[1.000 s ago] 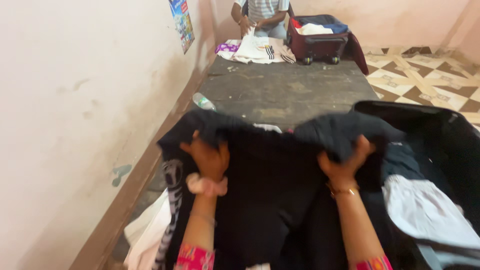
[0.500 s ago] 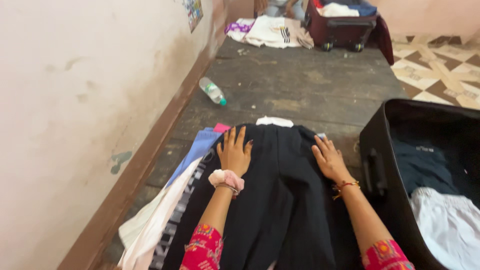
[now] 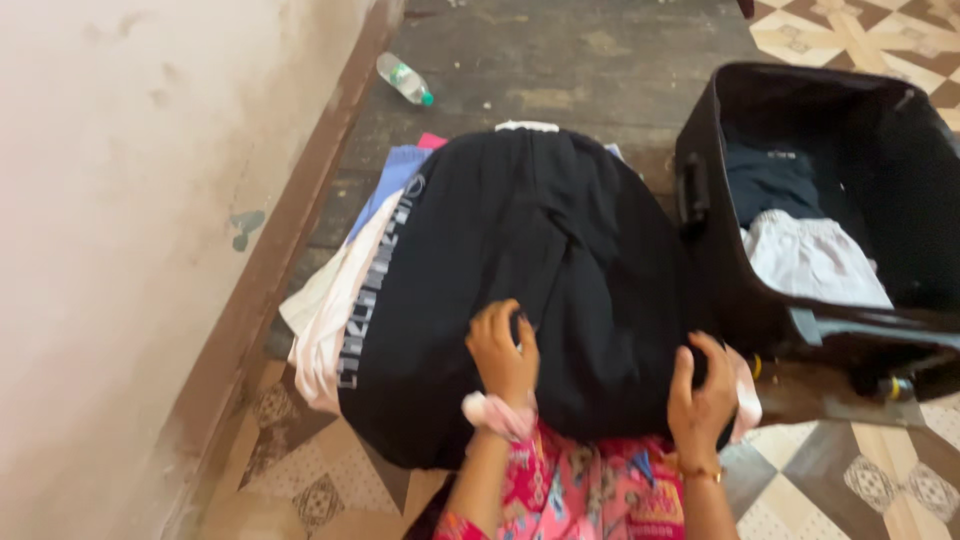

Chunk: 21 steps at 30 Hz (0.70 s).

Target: The person folds black pants and a black shirt by hand on a wooden surface and places the shirt into a suitcase.

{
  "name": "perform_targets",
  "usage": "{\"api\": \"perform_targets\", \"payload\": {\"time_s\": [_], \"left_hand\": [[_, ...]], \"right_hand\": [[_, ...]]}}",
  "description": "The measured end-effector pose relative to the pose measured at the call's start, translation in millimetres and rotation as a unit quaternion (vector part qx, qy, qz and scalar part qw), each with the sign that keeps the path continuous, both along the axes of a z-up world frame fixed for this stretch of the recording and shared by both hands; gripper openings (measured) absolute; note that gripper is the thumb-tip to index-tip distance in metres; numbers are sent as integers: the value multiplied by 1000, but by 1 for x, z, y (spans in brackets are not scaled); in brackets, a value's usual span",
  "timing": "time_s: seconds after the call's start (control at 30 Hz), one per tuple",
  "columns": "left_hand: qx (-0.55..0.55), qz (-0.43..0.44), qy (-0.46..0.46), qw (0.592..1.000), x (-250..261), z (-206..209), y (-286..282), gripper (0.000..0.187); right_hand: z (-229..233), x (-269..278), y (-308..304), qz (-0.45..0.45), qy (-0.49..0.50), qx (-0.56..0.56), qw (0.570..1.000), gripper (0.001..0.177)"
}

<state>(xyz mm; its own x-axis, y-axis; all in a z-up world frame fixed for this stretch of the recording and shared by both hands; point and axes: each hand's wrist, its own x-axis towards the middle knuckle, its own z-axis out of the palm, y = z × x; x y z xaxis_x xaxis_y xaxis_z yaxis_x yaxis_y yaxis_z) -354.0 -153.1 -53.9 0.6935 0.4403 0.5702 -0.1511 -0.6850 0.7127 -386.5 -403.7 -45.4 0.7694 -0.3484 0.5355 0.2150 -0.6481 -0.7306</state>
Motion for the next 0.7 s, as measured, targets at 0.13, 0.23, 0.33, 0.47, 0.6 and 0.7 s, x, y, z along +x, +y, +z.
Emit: {"api": "perform_targets", "payload": {"time_s": [0.13, 0.23, 0.33, 0.47, 0.6, 0.7], "left_hand": [[-103, -58, 72, 990, -86, -23, -53, 29], [-137, -42, 201, 969, -108, -49, -70, 43], [-106, 3, 252, 962, -105, -63, -76, 57], [-86, -2, 313, 946, -92, -80, -67, 65], [-62, -47, 230, 970, -84, -96, -49, 49], [-139, -79, 309, 937, -86, -87, -45, 37]], "right_hand": [[-55, -75, -22, -113, 102, -50, 987, 42], [-94, -88, -50, -80, 147, -12, 986, 61], [-111, -87, -64, -64, 117, -16, 991, 70], [-103, -82, -67, 11, 158, 234, 959, 79], [-79, -86, -57, -66, 154, 102, 981, 72], [-54, -85, -46, -105, -16, -134, 985, 68]]}}
